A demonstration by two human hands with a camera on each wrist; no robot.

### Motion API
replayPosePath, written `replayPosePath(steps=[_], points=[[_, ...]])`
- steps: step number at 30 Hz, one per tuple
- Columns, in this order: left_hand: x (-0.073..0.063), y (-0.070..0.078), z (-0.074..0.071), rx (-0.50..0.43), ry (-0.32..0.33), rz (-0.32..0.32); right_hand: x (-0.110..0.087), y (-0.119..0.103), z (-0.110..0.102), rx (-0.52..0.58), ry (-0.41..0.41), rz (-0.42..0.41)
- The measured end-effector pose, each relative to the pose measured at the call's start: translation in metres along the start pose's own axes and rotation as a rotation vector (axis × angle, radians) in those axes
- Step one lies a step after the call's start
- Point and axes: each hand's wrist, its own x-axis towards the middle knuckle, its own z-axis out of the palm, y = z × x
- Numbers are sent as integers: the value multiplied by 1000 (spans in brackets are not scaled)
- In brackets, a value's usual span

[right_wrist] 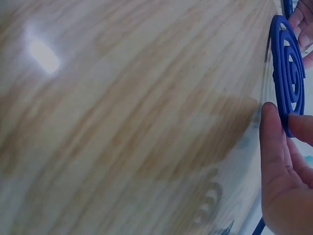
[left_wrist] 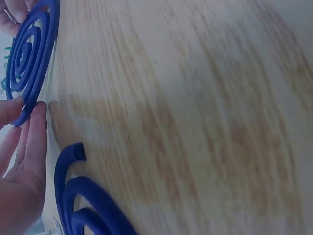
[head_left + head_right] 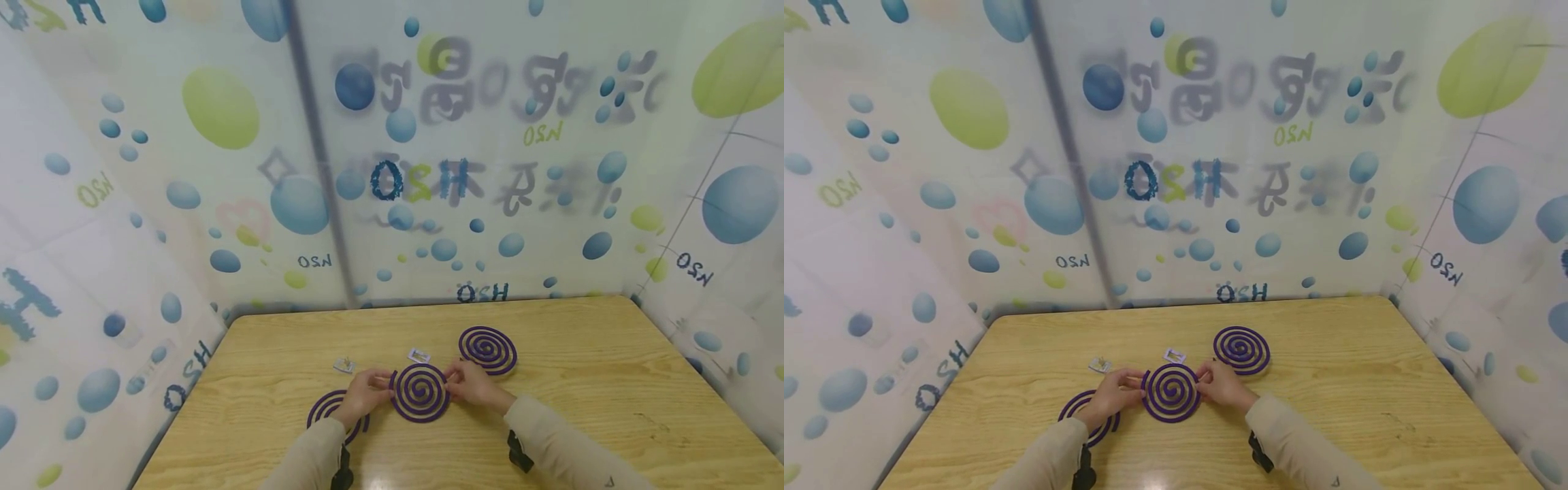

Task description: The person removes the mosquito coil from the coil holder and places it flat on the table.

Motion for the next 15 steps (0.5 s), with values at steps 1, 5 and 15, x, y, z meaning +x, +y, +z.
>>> replayPosePath(steps=[1,5,15], points=[[0,-1,0,-9,-12,-1,-1,0,0,4,-7,-2],[1,-3,1,-28,-44,3,-3,0,-1,-3,-26,-19],[1,-1,3,59,-29,27,-3,4,-3,-61,-53,-50]])
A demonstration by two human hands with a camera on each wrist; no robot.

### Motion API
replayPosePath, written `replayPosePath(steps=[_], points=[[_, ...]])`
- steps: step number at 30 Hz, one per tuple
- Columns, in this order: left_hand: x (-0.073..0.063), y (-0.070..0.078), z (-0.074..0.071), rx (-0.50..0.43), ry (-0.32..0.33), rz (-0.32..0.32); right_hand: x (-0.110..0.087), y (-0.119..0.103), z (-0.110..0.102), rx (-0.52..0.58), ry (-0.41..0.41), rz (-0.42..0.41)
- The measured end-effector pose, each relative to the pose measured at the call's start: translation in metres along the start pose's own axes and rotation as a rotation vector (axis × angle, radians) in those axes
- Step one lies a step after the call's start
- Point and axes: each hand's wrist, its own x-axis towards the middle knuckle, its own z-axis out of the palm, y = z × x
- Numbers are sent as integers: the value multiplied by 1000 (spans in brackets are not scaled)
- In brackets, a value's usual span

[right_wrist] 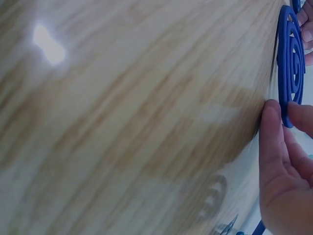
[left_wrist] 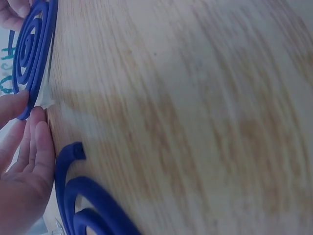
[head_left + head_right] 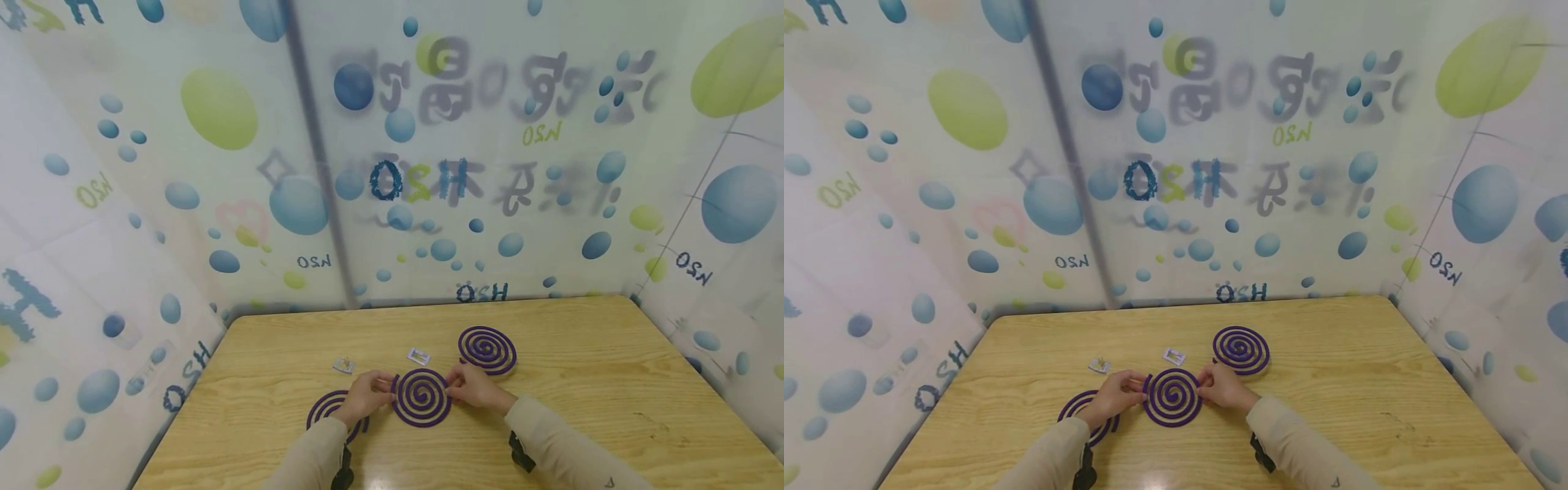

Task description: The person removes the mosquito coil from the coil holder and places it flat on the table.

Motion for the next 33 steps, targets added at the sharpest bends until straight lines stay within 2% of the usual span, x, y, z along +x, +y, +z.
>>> replayPosePath(steps=[9,25,33], points=[[0,1,2,-2,-6,34,0,2,1,-34,14,5],[2,3,3,22,-35,-14,-3,0,1,-62,24,27],[3,2,2,-4,-60,-3,-2,-1,0,-49,17,30]])
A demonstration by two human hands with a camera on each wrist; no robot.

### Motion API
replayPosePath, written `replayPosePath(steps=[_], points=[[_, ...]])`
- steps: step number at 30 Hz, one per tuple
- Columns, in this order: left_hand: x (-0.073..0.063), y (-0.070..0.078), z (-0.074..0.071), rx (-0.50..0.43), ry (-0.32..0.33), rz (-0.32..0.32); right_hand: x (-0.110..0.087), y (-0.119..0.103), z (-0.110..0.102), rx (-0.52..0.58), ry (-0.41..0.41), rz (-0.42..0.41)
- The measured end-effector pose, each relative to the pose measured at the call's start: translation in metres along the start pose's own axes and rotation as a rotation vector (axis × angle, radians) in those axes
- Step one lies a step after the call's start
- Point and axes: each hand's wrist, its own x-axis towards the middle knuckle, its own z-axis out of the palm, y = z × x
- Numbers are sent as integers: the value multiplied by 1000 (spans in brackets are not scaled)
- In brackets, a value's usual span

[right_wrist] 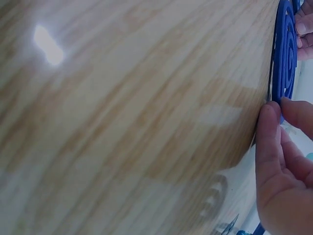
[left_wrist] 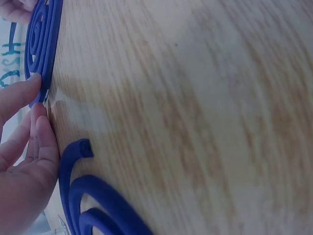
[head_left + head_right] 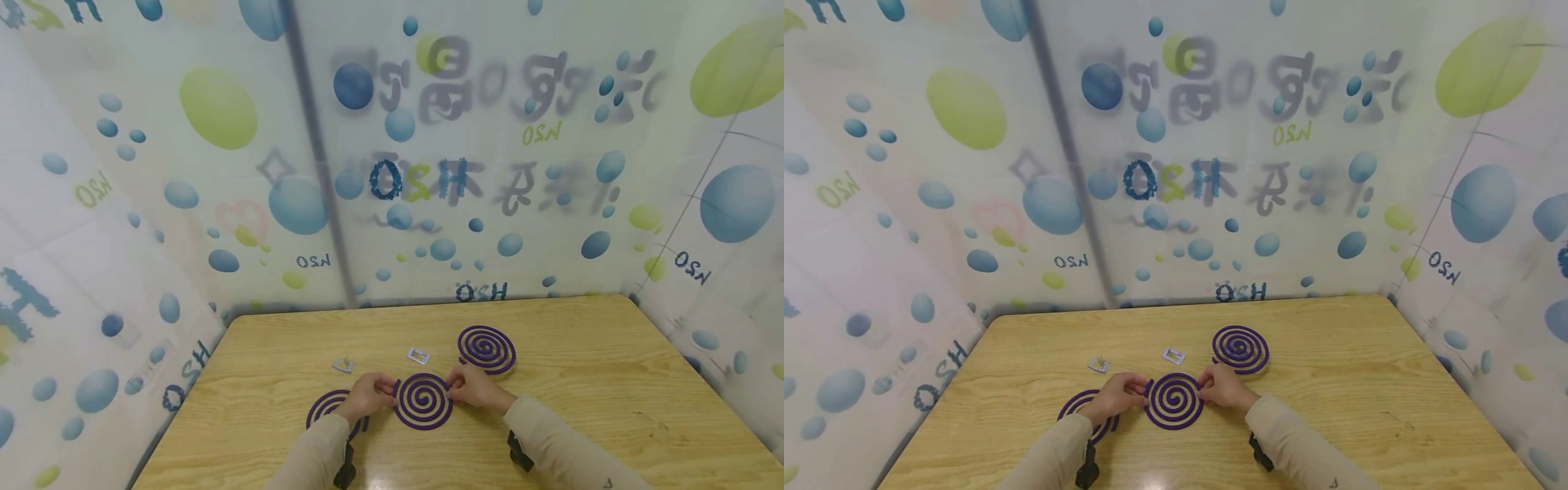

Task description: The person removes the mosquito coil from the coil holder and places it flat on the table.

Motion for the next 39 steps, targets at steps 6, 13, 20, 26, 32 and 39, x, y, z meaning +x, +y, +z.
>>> replayPosePath(steps=[6,13,20,26,32,39], points=[[0,0,-2,22,-21,-5,0,-1,0,19,-9,12],[2,0,-4,66,-42,-8,0,-1,-2,-8,-14,16],[1,4,-4,94,-42,-18,0,1,-3,-30,-20,4],[1,2,-3,80,-48,-32,0,2,-3,1,-33,35],[2,0,-4,71,-62,-50,-1,-1,-4,26,-45,66],[1,1,-5,74,-74,-68,-3,-3,-6,11,-57,40]])
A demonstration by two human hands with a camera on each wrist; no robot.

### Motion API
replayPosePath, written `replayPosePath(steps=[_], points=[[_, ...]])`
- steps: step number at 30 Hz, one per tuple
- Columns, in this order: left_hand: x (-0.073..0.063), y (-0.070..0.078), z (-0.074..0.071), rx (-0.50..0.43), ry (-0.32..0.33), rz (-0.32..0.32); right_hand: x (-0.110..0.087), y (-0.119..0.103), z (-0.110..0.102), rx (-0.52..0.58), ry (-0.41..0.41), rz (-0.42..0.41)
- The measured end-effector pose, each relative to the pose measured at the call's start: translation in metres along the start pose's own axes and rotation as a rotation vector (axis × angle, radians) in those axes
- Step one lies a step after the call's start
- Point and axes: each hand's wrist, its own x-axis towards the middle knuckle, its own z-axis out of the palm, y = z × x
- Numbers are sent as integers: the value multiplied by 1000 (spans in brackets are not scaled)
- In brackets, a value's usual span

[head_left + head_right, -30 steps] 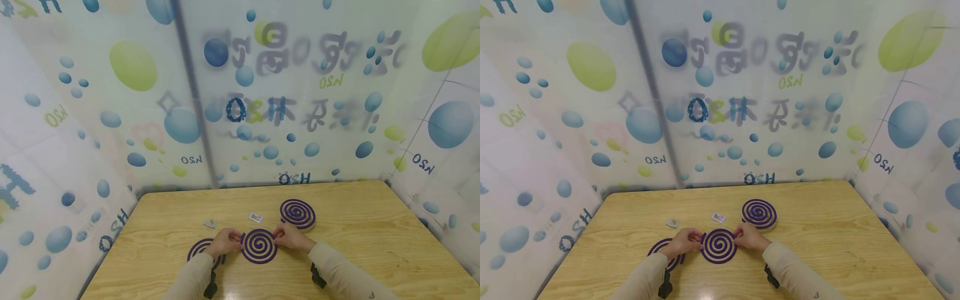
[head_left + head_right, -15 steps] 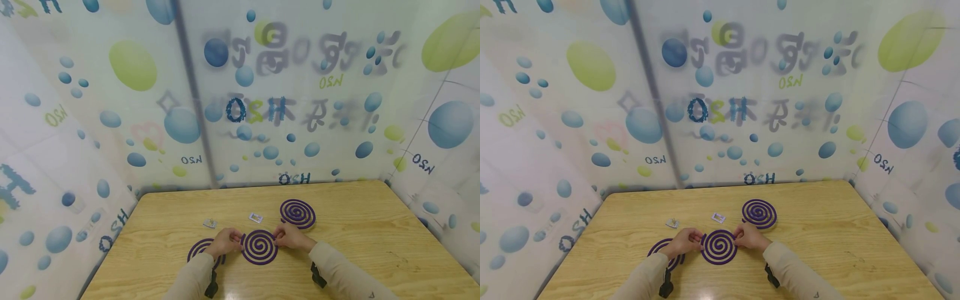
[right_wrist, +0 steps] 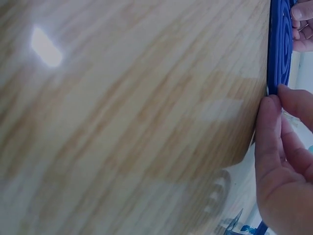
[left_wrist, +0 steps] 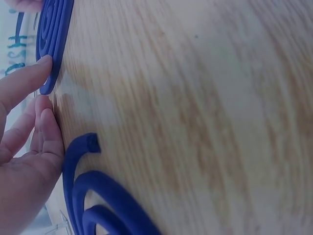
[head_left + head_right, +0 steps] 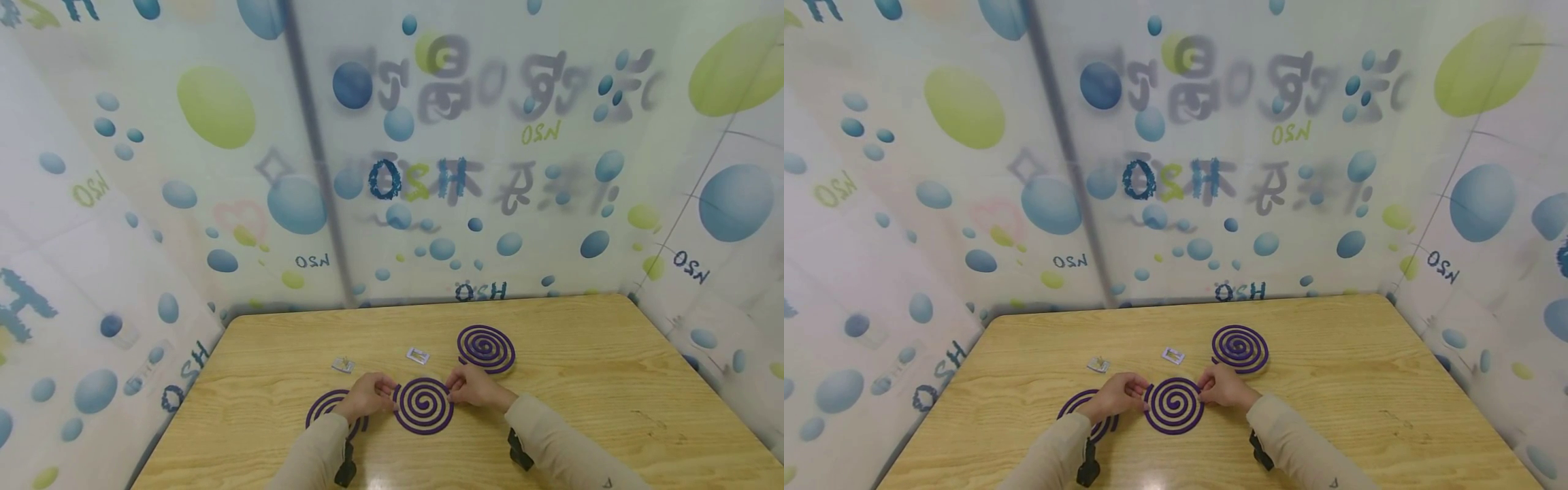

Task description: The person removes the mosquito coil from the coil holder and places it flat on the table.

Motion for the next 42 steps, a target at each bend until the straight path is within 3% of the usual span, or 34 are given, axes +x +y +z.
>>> replayPosePath(steps=[14,24,29,42], points=[[-1,-1,0,-16,-11,-10,0,0,2,-10,11,-10],[-4,1,1,-52,-5,34,-1,3,2,-35,21,-26],[-7,1,0,-85,0,25,-3,2,1,-50,24,-36],[-6,3,-4,-58,43,92,-9,6,-3,38,43,-16]])
